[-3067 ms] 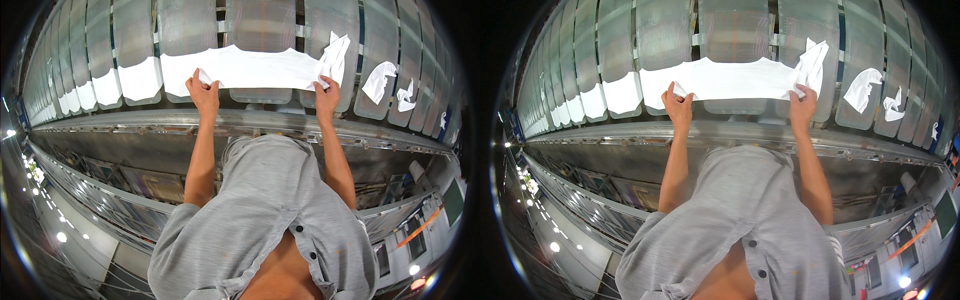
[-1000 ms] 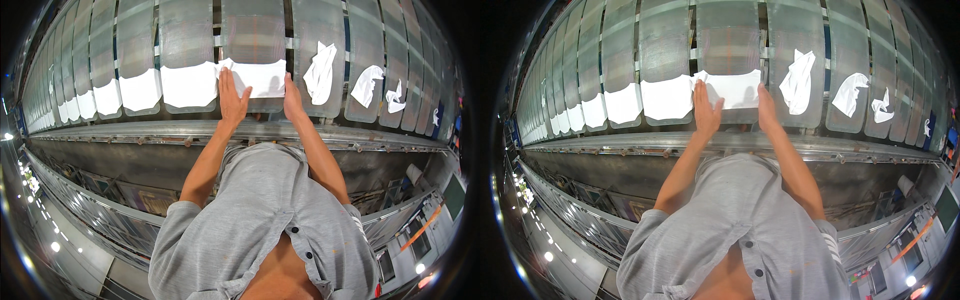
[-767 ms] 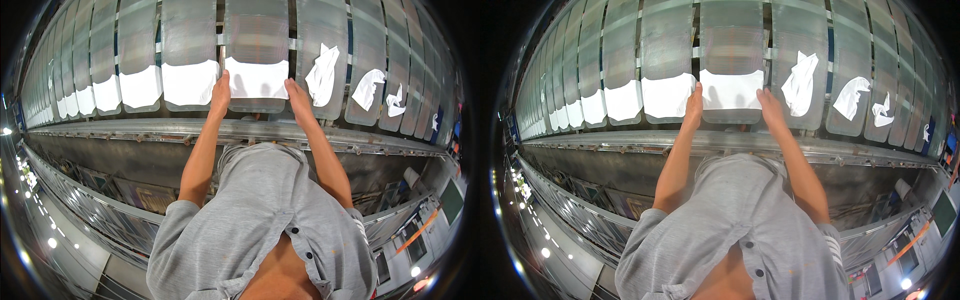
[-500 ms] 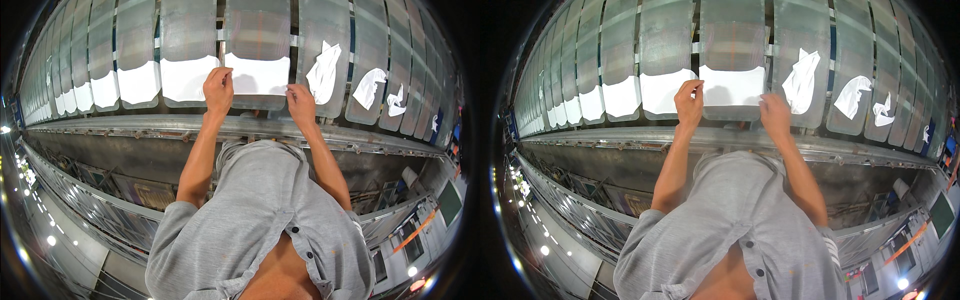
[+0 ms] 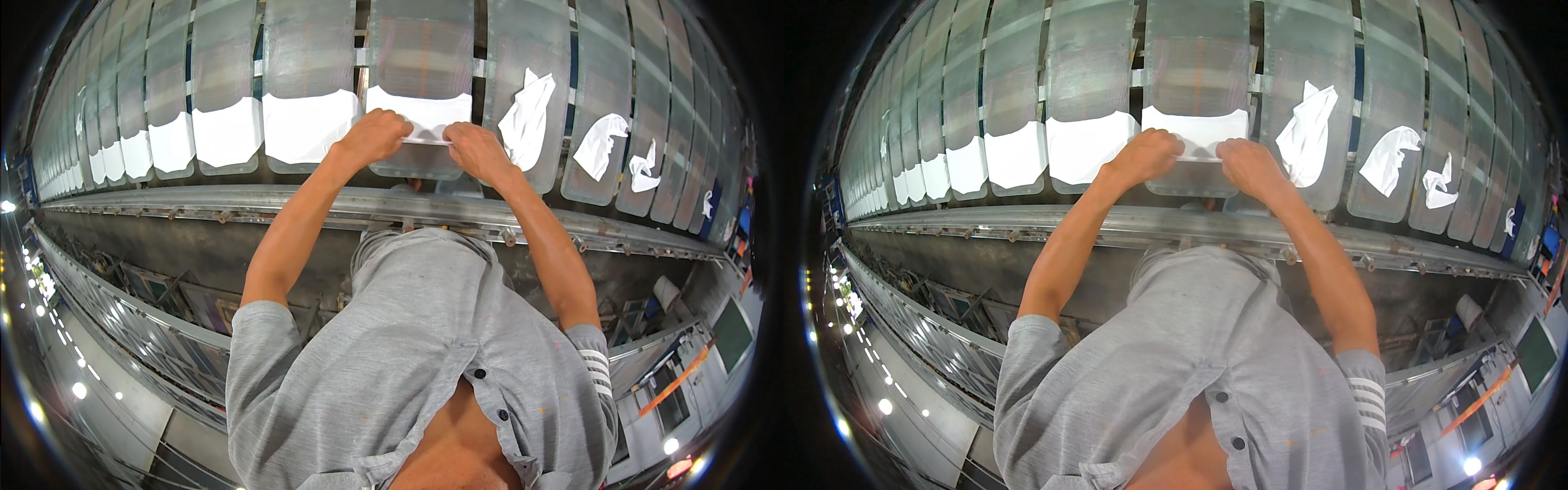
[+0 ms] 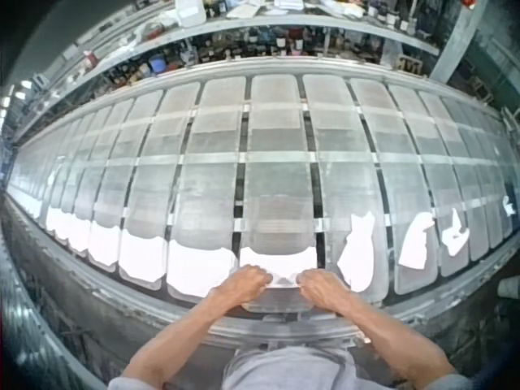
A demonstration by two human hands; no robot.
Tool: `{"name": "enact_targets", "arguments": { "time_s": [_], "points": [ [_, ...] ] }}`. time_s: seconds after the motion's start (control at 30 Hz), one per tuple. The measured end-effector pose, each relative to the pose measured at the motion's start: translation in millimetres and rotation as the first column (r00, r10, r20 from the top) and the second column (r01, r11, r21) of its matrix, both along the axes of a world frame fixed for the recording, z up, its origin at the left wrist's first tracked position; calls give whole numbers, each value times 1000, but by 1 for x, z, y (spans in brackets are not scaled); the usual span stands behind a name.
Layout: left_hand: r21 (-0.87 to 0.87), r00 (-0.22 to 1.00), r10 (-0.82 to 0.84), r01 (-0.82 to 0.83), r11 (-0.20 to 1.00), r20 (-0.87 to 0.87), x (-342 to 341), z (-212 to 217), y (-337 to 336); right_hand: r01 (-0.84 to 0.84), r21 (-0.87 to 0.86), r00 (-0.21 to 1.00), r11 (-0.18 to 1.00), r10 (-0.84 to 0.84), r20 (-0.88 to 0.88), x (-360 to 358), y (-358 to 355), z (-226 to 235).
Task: The person places white paper cutouts onto a curved metal rack, one at a time. They smooth each piece with their hands to ensure it adheres to the surface.
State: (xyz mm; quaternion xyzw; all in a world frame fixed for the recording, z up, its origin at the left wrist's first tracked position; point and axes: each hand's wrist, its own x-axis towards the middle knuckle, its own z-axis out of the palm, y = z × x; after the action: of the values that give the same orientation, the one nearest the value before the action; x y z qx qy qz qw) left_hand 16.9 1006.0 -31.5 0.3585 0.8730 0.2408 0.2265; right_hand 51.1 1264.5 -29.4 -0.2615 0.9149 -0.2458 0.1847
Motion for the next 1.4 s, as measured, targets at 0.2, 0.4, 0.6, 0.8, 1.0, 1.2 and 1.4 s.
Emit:
{"name": "enact_targets", "arguments": {
  "time_s": [0.2,0.4,0.6,0.8,1.0,1.2,1.4],
  "points": [
    [146,987,156,-162,976,47,14,7,-1,16,-19,1000,1000,-15,3,3,0,0],
    [276,988,152,-146,950,0,23,-1,-9,1,-167,1000,986,-3,-14,6,5,-4],
    [148,911,395,-409,900,119,31,2,-6,191,-122,976,974,-176,125,12,0,2],
    [269,934,354,-328,905,-53,39,2,-14,104,-172,994,980,-100,35,14,9,-6],
    [283,935,296,-236,929,-193,52,4,-18,37,-188,992,982,-58,-109,27,10,3],
    [231,938,249,-194,953,-240,62,-4,-24,-42,-174,971,984,0,-238,38,9,-7],
    [237,945,211,-152,960,-250,71,2,-24,-94,-152,959,984,48,-278,41,10,-3]
  ]
}}
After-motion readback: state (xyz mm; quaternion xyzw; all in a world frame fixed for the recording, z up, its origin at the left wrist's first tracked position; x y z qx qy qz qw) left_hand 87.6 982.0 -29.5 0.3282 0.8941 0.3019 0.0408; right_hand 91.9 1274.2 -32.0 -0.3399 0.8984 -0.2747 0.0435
